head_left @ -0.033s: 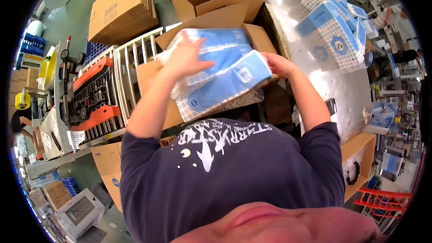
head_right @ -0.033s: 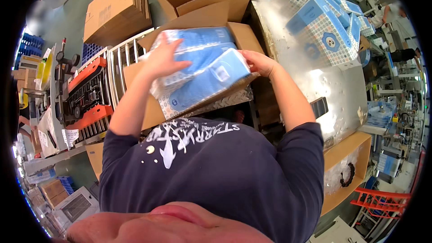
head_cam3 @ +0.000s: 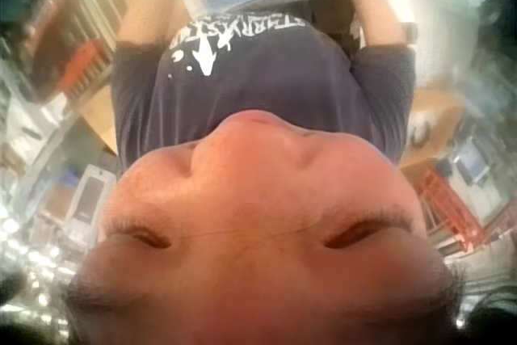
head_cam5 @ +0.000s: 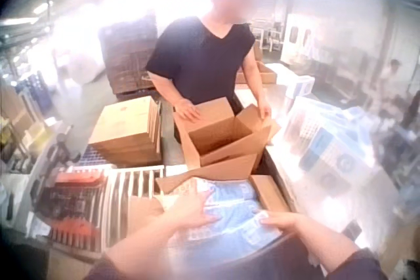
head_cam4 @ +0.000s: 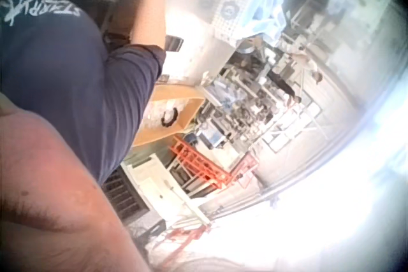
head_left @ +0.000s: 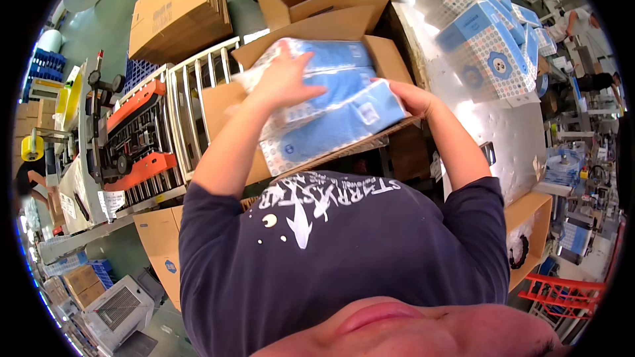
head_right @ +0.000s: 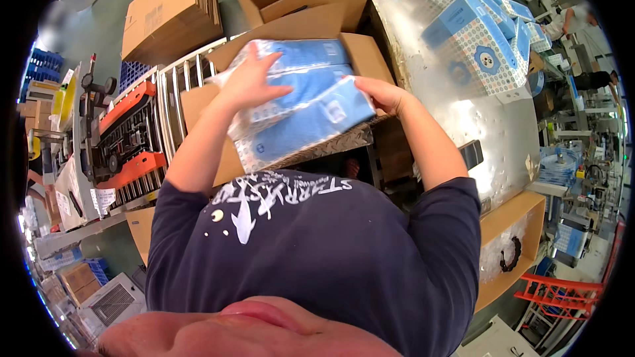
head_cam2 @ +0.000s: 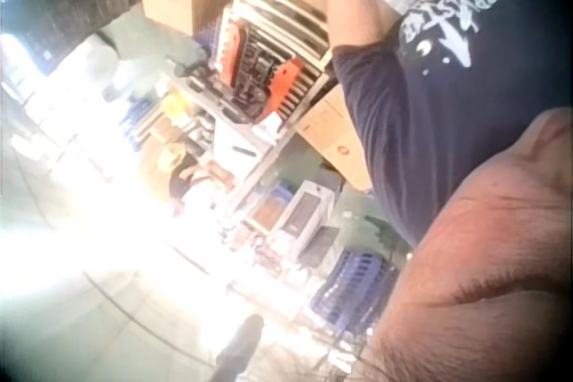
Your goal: The person repeatedly picks up stacks of blue and white packaged items from a metal table and places them into cardboard boxes. The camera shakes violently throughout the process, obscuring details of the packing.
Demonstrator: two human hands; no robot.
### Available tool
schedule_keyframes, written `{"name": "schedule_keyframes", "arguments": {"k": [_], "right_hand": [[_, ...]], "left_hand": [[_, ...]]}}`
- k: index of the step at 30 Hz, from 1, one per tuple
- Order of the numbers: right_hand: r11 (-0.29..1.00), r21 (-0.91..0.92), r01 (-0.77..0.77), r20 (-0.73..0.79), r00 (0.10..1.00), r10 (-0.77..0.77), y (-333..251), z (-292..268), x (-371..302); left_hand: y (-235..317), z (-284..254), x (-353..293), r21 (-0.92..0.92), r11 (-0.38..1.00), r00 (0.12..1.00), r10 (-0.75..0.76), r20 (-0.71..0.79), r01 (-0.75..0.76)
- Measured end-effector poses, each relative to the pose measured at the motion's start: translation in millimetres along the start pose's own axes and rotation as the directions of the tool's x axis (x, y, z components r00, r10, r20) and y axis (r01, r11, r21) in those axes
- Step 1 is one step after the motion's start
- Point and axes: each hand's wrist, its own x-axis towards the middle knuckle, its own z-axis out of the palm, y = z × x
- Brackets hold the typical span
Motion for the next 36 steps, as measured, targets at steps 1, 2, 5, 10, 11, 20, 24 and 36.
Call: {"name": "schedule_keyframes", "arguments": {"k": [1,2,5,10,11,20,24,36], "right_hand": [[1.000,0.010,-0.024,-0.001,1.000,0.024,3.7,11.4,-2.4],[0.995,-0.038,-0.088,-0.049,0.995,0.087,5.3,12.0,-2.9],[0.801,-0.596,-0.056,-0.352,0.914,-0.199,13.6,-0.7,-14.3],[0.688,-0.702,-0.183,-0.460,0.854,-0.243,33.9,-26.4,-0.3],[0.835,-0.519,-0.184,-0.473,0.875,-0.101,36.5,-34.8,9.5],[0.954,-0.294,0.058,-0.223,0.966,-0.128,42.7,-49.3,29.8],[0.997,-0.068,-0.032,-0.339,0.941,0.007,61.2,-56.7,24.6],[0.972,0.075,0.222,-0.059,0.974,-0.217,-36.9,-65.2,-32.4]], "left_hand": [[-5.2,4.8,2.5,-0.028,0.999,1.000,0.018,-0.025,-0.019],[-12.5,9.3,6.7,-0.057,0.997,0.998,0.039,-0.059,-0.042],[-62.9,-14.9,-9.6,-0.730,0.683,0.995,-0.066,-0.075,-0.010],[-86.3,48.1,-10.0,-0.772,0.633,0.972,-0.213,-0.101,0.059],[-76.8,77.2,1.7,-0.570,0.818,0.935,-0.255,-0.247,0.073],[-75.7,79.3,-1.4,-0.338,0.940,0.823,-0.228,-0.520,0.046],[-65.7,73.5,-18.4,0.388,0.921,0.999,-0.020,-0.043,0.035],[-81.8,-0.7,-148.6,-0.750,0.508,0.906,-0.222,0.361,0.424]]}}
